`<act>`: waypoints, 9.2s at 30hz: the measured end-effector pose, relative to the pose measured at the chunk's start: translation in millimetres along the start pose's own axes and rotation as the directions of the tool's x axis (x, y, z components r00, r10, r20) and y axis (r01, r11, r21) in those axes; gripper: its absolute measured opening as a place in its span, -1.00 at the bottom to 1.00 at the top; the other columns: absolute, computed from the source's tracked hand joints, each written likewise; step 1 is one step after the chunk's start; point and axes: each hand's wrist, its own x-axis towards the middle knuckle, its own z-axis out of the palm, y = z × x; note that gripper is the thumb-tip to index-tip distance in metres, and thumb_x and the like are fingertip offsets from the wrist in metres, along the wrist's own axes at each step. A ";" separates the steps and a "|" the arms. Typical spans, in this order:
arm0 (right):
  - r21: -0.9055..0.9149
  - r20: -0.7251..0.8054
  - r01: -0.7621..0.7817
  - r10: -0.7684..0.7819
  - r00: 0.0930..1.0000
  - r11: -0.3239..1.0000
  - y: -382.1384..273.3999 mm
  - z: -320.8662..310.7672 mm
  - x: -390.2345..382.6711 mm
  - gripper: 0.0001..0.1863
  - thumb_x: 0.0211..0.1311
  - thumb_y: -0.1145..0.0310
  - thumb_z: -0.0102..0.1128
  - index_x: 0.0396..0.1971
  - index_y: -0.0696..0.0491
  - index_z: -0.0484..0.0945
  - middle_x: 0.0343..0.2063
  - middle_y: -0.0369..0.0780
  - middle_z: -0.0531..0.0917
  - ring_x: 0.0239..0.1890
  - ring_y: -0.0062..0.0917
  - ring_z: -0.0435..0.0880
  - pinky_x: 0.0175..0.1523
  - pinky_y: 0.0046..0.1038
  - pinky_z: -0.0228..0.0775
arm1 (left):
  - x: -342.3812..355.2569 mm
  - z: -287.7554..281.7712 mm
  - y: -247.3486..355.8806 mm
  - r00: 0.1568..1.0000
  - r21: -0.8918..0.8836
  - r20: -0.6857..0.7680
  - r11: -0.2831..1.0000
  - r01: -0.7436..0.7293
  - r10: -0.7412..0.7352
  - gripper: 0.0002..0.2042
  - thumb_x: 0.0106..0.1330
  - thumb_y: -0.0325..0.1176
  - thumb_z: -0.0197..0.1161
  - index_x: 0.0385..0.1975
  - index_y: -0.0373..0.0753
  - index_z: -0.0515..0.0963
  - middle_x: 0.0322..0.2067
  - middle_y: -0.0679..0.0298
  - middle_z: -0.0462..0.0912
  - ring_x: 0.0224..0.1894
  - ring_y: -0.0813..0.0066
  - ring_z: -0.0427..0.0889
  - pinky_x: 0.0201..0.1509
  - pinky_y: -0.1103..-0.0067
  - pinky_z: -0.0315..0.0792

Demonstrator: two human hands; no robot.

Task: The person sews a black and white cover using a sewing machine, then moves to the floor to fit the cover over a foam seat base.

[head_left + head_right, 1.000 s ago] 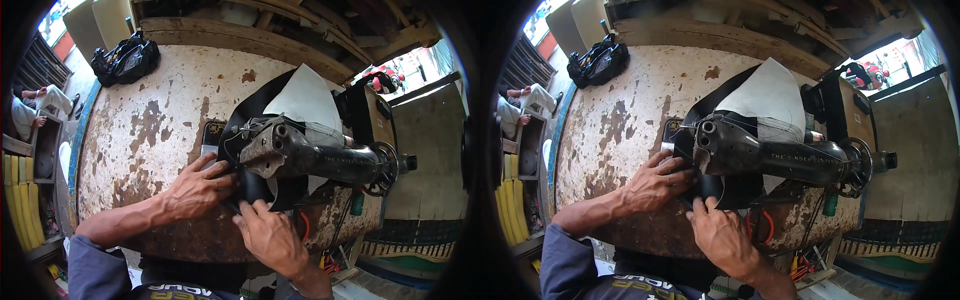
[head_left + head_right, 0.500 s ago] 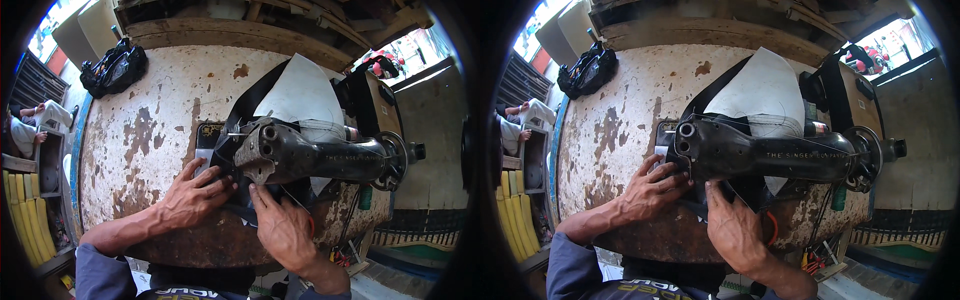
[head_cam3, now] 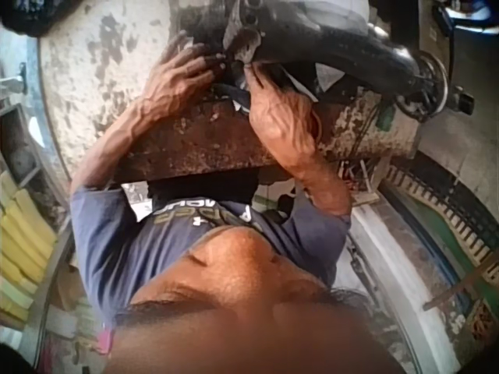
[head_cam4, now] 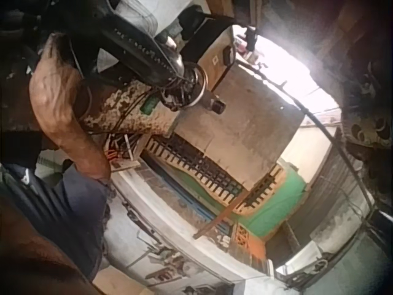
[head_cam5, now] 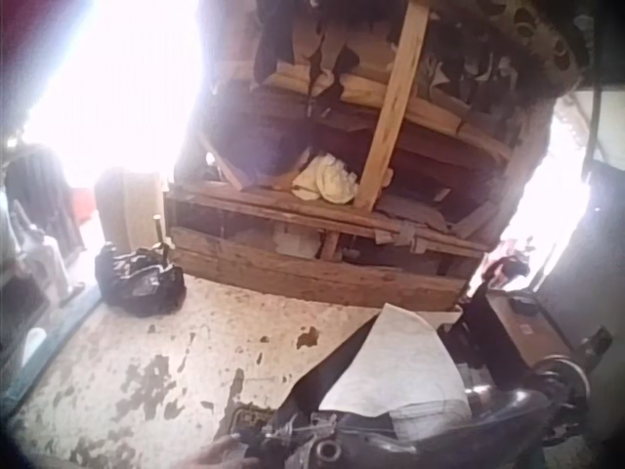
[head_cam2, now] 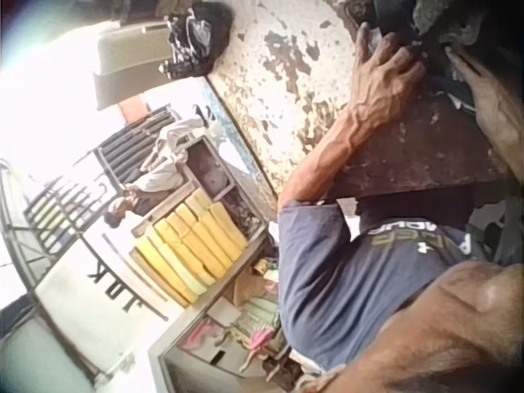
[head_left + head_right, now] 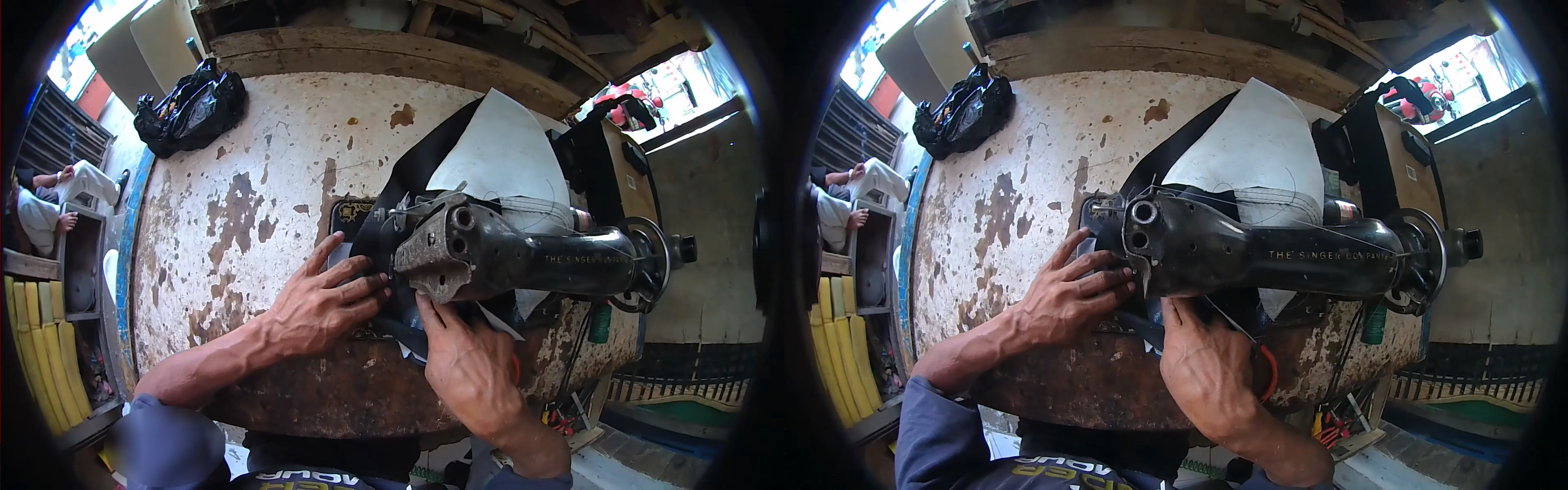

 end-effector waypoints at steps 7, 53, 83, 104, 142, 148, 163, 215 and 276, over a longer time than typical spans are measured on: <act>-0.032 -0.042 0.033 -0.035 0.999 0.999 2.2 2.4 1.7 -0.53 0.36 0.45 0.07 0.26 0.03 0.60 -0.05 -0.19 0.75 -0.39 -0.15 0.80 -0.22 -0.10 0.66 | 0.1 2.3 -4.5 0.999 0.015 -0.031 1.000 -0.023 0.024 -0.59 0.24 -0.29 0.30 0.13 -0.05 0.69 0.22 0.32 0.66 0.41 0.27 0.47 0.67 -0.10 0.04; -0.155 -0.051 0.423 -0.435 0.899 0.893 43.2 -7.4 23.6 -0.65 0.49 0.33 0.12 0.17 -0.15 0.72 -0.14 -0.29 0.79 -0.01 -0.37 0.76 0.13 -0.27 0.53 | 1.1 -3.8 -5.6 0.993 0.043 -0.068 0.995 -0.095 0.098 -0.63 0.20 -0.29 0.29 0.03 0.02 0.75 0.15 0.43 0.73 0.29 0.23 0.53 0.63 0.00 0.19; -0.127 -0.175 0.364 -0.382 0.907 0.923 41.8 -7.2 35.9 -0.65 0.39 0.35 0.21 0.14 -0.15 0.70 0.11 -0.19 0.71 0.25 -0.26 0.64 0.41 -0.10 0.38 | 19.8 -8.3 -31.5 0.994 -0.034 -0.091 0.997 -0.063 0.059 -0.66 0.21 -0.31 0.46 0.02 0.02 0.76 0.09 0.42 0.80 0.29 0.25 0.60 0.62 -0.04 0.14; -0.157 -0.081 0.333 -0.348 0.934 0.930 38.0 -3.2 31.6 -0.72 0.40 0.31 0.20 0.05 -0.05 0.68 -0.09 -0.18 0.73 0.06 -0.30 0.69 0.22 -0.18 0.45 | 8.5 -6.2 8.4 0.998 -0.039 -0.055 0.999 0.017 -0.019 -0.55 0.08 -0.33 0.37 0.05 -0.09 0.75 0.15 0.39 0.68 0.03 0.33 0.52 0.23 0.29 0.35; -0.090 -0.180 0.355 -0.366 0.913 0.930 41.1 4.4 58.0 -0.45 0.44 0.34 0.18 0.42 -0.10 0.47 0.37 -0.14 0.51 0.50 -0.19 0.38 0.62 -0.09 0.13 | 18.4 -7.2 -21.4 0.990 0.038 -0.134 0.999 0.038 -0.033 -0.73 0.25 -0.25 0.45 -0.04 0.03 0.79 0.12 0.52 0.77 0.18 0.34 0.54 0.55 -0.02 0.11; -0.061 -0.037 0.461 -0.463 0.885 0.885 43.0 -17.0 50.3 -0.42 0.41 0.31 0.25 0.40 0.07 0.43 0.26 -0.04 0.58 0.38 -0.20 0.53 0.48 -0.13 0.32 | 22.4 -9.1 -23.0 0.988 0.029 -0.142 0.998 0.061 -0.056 -0.75 0.23 -0.32 0.42 -0.09 -0.01 0.79 0.08 0.47 0.79 0.16 0.33 0.54 0.51 0.05 0.17; -0.108 -0.068 0.462 -0.470 0.880 0.880 33.8 -4.2 18.0 -0.54 0.15 0.47 0.30 0.12 0.05 0.63 -0.03 -0.18 0.61 0.12 -0.26 0.62 0.21 -0.18 0.46 | 11.4 2.1 10.2 0.996 -0.026 -0.092 1.000 -0.017 0.014 -0.69 0.16 -0.27 0.35 -0.07 -0.03 0.76 0.14 0.44 0.68 0.07 0.34 0.52 0.24 0.25 0.36; -0.101 -0.113 0.290 -0.301 0.947 0.952 26.1 4.3 21.6 -0.59 0.29 0.41 0.22 0.14 0.06 0.62 0.01 -0.05 0.65 0.10 -0.10 0.66 0.34 -0.04 0.43 | 19.7 -0.6 2.2 0.983 0.035 -0.182 0.999 0.019 -0.012 -0.71 0.22 -0.31 0.40 -0.06 -0.15 0.74 0.10 0.31 0.76 0.08 0.37 0.58 0.21 0.31 0.43; -0.203 -0.081 0.245 -0.266 0.961 0.948 13.3 -0.6 23.2 -0.50 0.21 0.39 0.24 0.20 0.08 0.65 0.11 -0.01 0.69 0.23 -0.11 0.63 0.41 -0.04 0.36 | 15.8 -5.8 -22.1 0.983 0.102 -0.159 0.992 -0.072 0.088 -0.70 0.17 -0.28 0.35 -0.08 0.02 0.77 0.02 0.51 0.75 0.14 0.41 0.57 0.46 0.06 0.31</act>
